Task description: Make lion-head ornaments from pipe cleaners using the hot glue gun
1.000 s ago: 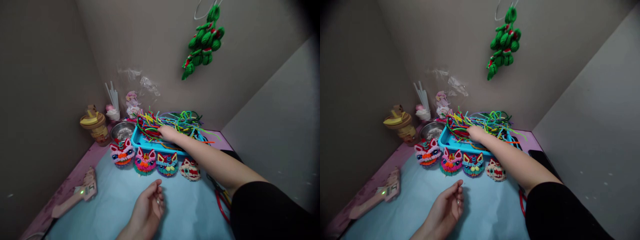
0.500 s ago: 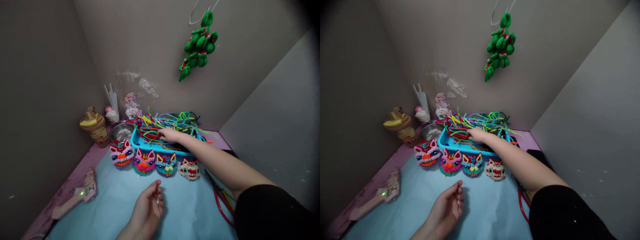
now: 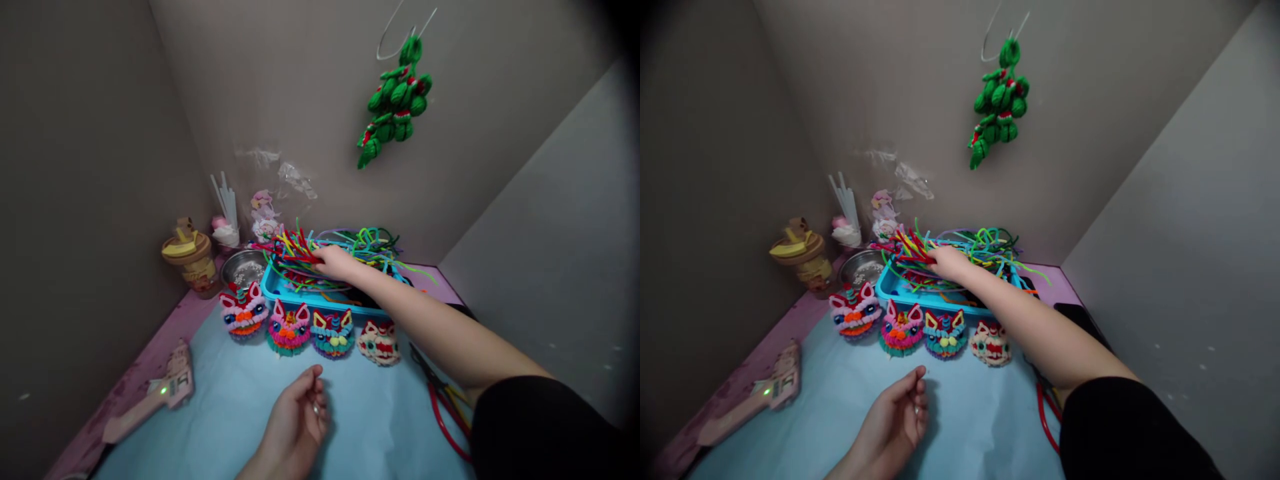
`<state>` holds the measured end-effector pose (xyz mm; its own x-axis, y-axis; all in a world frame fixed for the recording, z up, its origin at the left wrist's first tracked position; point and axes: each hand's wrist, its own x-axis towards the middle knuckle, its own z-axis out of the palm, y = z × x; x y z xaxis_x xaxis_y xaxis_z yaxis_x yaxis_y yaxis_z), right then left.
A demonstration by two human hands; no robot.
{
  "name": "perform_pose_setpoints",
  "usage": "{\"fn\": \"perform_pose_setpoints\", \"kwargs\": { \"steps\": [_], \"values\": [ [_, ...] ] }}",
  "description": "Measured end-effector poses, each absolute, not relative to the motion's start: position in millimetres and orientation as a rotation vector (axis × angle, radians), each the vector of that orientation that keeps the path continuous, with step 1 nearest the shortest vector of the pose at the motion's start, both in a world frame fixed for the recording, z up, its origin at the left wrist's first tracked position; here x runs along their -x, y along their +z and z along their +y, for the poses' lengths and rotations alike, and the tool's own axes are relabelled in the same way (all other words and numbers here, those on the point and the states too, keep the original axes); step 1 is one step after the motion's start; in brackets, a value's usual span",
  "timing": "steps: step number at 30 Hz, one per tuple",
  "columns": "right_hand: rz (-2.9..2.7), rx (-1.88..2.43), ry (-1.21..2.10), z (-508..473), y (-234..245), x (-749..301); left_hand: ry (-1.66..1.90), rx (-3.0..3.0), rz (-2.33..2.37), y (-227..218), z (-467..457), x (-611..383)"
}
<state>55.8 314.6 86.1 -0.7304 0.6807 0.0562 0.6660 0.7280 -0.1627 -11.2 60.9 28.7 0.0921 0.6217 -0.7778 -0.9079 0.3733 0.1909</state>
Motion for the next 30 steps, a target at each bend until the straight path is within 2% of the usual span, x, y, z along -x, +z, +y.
{"fn": "perform_pose_setpoints", "kwargs": {
  "steps": [14,18,23,25,27,30],
  "values": [
    [-1.852,0.538,0.888,288.7,191.4,-64.4,1.221,0.323,0.894,20.8,60.2,11.8],
    [-1.593,0.48,1.151,264.5,205.4,-80.4,1.36,0.287,0.917,29.6,64.6,22.3],
    [-1.635,0.657,1.702,210.8,171.7,-100.8,1.782,-0.216,1.019,48.9,67.4,46.1],
    [-1.604,0.753,1.862,184.4,145.0,-103.8,1.674,-0.541,1.04,56.4,63.8,46.1],
    [-1.566,0.809,1.958,159.8,117.2,-104.8,1.395,-0.749,1.008,60.6,57.9,38.5],
    [-1.529,0.858,1.902,131.6,81.2,-107.6,1.07,-0.82,0.976,56.6,49.4,20.8]
  ]
}}
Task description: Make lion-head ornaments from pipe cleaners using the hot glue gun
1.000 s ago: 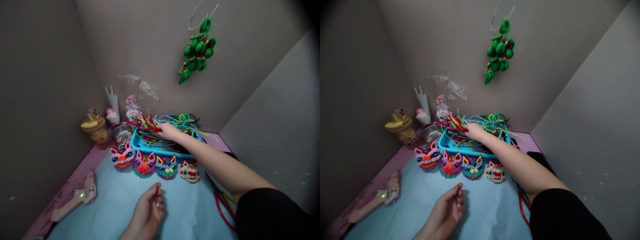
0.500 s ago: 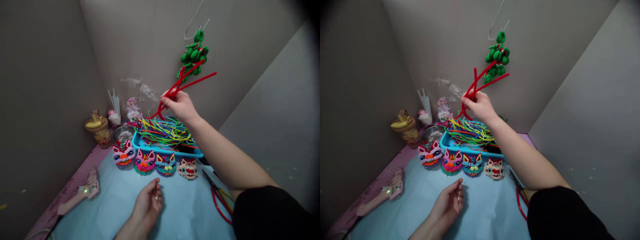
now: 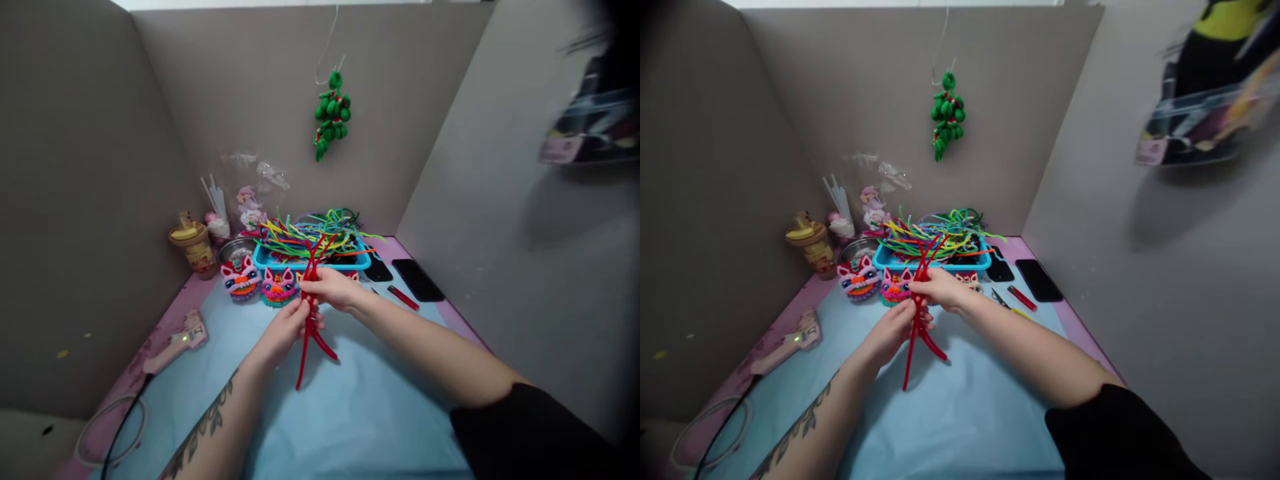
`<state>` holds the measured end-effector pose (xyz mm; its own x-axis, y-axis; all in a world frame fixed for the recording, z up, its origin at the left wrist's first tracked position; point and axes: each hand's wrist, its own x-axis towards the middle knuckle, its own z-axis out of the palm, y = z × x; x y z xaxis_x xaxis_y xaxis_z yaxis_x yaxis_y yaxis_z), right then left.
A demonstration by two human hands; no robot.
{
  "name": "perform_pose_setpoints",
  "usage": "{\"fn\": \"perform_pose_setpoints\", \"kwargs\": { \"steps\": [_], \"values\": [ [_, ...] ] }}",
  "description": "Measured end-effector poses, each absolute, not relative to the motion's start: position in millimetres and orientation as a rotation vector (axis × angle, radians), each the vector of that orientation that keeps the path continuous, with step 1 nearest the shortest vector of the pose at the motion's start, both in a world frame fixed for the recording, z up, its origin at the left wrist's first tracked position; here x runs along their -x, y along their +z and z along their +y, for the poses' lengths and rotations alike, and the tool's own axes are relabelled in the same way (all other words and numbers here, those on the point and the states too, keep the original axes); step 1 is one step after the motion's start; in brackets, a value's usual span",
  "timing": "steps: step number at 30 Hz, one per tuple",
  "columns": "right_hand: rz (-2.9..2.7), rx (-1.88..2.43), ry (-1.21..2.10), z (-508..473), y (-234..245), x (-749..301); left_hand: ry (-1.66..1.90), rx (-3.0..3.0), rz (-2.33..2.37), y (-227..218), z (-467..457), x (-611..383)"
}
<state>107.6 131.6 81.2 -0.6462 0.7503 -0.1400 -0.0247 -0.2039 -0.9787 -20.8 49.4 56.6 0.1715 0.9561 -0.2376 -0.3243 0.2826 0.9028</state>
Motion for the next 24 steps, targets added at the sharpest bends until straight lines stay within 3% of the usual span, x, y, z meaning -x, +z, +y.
{"fn": "perform_pose_setpoints", "kwargs": {
  "steps": [9,16,20,24],
  "values": [
    [-0.993,0.824,1.719,88.1,25.9,-125.8,1.121,-1.098,1.174,16.3,52.6,-0.9],
    [-0.766,0.842,1.634,82.5,12.0,-158.4,1.2,-1.711,1.682,59.0,40.4,49.7],
    [-0.632,0.824,1.538,95.0,3.3,-181.5,0.947,-2.156,2.097,73.5,1.5,76.8],
    [-0.612,0.789,1.523,103.6,-2.4,-189.2,0.381,-2.301,2.259,54.2,-41.1,83.2]
  ]
}}
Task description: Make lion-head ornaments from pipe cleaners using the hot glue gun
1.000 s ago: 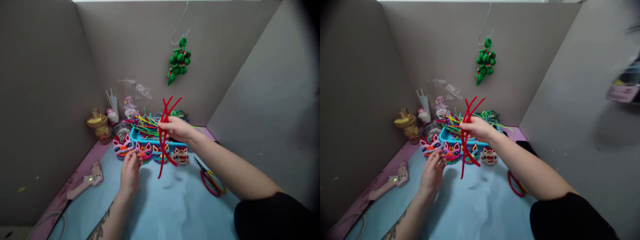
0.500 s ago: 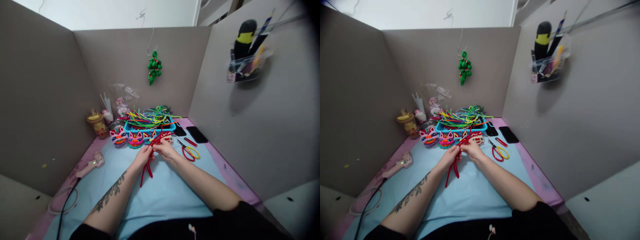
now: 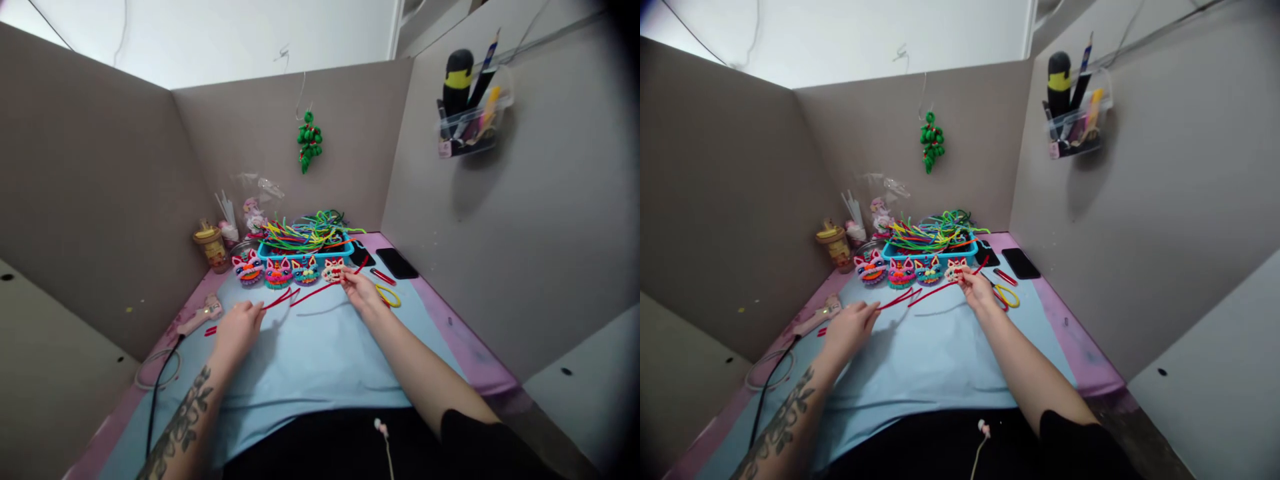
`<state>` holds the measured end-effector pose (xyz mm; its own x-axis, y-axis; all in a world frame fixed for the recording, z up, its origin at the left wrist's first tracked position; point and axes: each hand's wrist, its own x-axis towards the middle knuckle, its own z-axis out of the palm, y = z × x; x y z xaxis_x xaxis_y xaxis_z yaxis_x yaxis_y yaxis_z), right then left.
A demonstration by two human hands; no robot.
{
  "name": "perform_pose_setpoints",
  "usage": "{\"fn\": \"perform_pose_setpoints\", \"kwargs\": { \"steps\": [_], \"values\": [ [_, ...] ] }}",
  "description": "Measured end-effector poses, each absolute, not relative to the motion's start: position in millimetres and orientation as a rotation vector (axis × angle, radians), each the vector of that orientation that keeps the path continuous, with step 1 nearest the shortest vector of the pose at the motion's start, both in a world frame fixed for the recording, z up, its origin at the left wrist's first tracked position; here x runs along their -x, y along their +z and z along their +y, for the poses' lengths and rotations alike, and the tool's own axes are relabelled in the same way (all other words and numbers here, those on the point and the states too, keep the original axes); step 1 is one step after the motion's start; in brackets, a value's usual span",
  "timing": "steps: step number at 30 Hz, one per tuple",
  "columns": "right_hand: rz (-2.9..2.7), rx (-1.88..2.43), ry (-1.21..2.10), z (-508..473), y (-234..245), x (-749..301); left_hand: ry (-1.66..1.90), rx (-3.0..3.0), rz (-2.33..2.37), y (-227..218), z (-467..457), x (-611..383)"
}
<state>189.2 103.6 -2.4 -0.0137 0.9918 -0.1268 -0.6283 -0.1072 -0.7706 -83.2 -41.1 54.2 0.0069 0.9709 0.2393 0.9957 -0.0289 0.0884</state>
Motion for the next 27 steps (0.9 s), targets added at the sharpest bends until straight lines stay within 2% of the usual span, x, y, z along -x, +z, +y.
{"fn": "perform_pose_setpoints", "kwargs": {
  "steps": [4,9,15,23,27],
  "values": [
    [-0.58,0.755,1.588,99.6,-0.9,-187.3,-0.155,2.375,-2.136,35.7,-51.2,90.3],
    [-0.731,0.767,1.702,86.6,6.0,-185.5,-0.038,2.265,-2.154,39.9,-34.4,95.8],
    [-0.849,0.808,1.781,78.7,7.0,-179.4,-0.075,2.237,-2.217,40.4,-22.7,75.9],
    [-0.899,0.861,1.768,76.2,7.3,-175.5,0.102,2.174,-2.327,23.4,-26.3,69.9],
    [-0.899,0.863,1.775,75.1,6.4,-174.4,0.021,2.129,-2.411,29.0,-37.0,85.0]
  ]
}}
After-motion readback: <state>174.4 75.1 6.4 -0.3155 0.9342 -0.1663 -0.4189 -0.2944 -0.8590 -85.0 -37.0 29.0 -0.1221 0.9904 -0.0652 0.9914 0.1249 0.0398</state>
